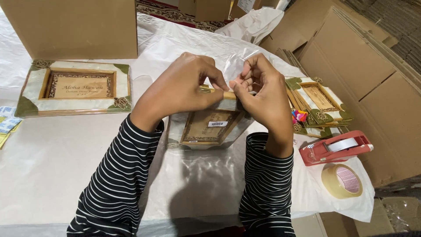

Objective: The person is cleaning the glass and frame of a picture frame using a cloth, then applying small decorative stickers to the frame.

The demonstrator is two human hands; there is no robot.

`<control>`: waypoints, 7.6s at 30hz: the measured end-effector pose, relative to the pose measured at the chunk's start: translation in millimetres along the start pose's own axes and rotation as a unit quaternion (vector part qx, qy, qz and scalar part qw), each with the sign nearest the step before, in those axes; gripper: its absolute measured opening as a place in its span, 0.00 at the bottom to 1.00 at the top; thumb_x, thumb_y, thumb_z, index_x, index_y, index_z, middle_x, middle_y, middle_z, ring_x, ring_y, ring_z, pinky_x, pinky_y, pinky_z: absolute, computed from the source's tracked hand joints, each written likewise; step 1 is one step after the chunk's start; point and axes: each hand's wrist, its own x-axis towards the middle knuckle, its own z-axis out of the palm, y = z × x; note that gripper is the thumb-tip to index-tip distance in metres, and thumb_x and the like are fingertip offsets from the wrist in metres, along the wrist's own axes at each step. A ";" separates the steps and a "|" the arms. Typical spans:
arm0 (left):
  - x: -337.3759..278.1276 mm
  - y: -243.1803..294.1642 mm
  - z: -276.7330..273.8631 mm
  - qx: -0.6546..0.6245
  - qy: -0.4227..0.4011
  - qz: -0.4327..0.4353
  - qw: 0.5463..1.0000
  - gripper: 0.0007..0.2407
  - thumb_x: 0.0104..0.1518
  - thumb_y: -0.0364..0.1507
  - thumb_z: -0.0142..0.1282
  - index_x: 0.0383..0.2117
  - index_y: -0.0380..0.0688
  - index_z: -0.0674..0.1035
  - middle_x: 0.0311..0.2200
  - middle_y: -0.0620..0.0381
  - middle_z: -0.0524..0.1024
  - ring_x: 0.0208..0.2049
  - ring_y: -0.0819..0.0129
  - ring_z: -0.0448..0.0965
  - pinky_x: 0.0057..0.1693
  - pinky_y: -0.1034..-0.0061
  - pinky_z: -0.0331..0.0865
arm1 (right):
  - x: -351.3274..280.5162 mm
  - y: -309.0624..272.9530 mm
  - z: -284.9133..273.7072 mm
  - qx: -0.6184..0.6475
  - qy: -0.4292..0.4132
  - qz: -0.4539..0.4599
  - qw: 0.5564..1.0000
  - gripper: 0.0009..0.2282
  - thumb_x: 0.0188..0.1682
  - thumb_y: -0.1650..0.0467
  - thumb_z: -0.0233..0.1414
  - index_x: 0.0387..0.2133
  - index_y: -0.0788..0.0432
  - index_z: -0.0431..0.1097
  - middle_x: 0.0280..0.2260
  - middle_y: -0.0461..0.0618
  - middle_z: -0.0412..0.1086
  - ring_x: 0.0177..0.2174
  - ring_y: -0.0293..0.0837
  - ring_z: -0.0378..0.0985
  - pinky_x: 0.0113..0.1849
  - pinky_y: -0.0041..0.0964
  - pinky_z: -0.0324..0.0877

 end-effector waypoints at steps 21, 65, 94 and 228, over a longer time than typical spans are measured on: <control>1.5 -3.7 -2.6 0.042 -0.096 -0.050 0.993 0.11 0.51 0.32 0.70 0.38 0.46 0.85 0.33 0.57 0.72 0.31 0.60 0.75 0.40 0.65 0.65 | 4.3 8.8 -1.3 -0.060 -0.033 -0.037 0.997 0.03 0.51 0.73 0.54 0.30 0.56 0.75 0.26 0.38 0.71 0.28 0.28 0.68 0.32 0.23 0.65; -6.6 -8.2 -32.1 0.018 -0.132 -0.139 0.981 0.21 0.43 0.33 0.66 0.47 0.50 0.80 0.30 0.53 0.85 0.36 0.49 0.84 0.46 0.61 0.75 | 0.8 5.6 -13.1 -0.155 -0.168 -0.082 0.970 0.15 0.39 0.71 0.64 0.41 0.58 0.75 0.27 0.59 0.78 0.28 0.58 0.81 0.35 0.46 0.73; -7.0 -39.7 -31.3 -0.056 -0.066 -0.038 0.996 0.12 0.46 0.33 0.68 0.38 0.55 0.87 0.31 0.54 0.86 0.36 0.53 0.86 0.48 0.63 0.75 | 1.6 4.4 -15.7 -0.172 -0.097 -0.094 0.976 0.15 0.38 0.69 0.67 0.38 0.58 0.76 0.29 0.60 0.79 0.32 0.63 0.82 0.35 0.49 0.75; -233.7 -265.3 14.7 0.287 0.434 -0.249 0.817 0.14 0.84 0.24 0.60 0.36 0.33 0.73 0.33 0.42 0.76 0.34 0.49 0.78 0.41 0.58 0.67 | 25.6 320.8 -95.8 -0.197 0.446 0.311 0.816 0.22 0.41 0.59 0.65 0.46 0.52 0.68 0.60 0.59 0.52 0.57 0.61 0.55 0.50 0.61 0.64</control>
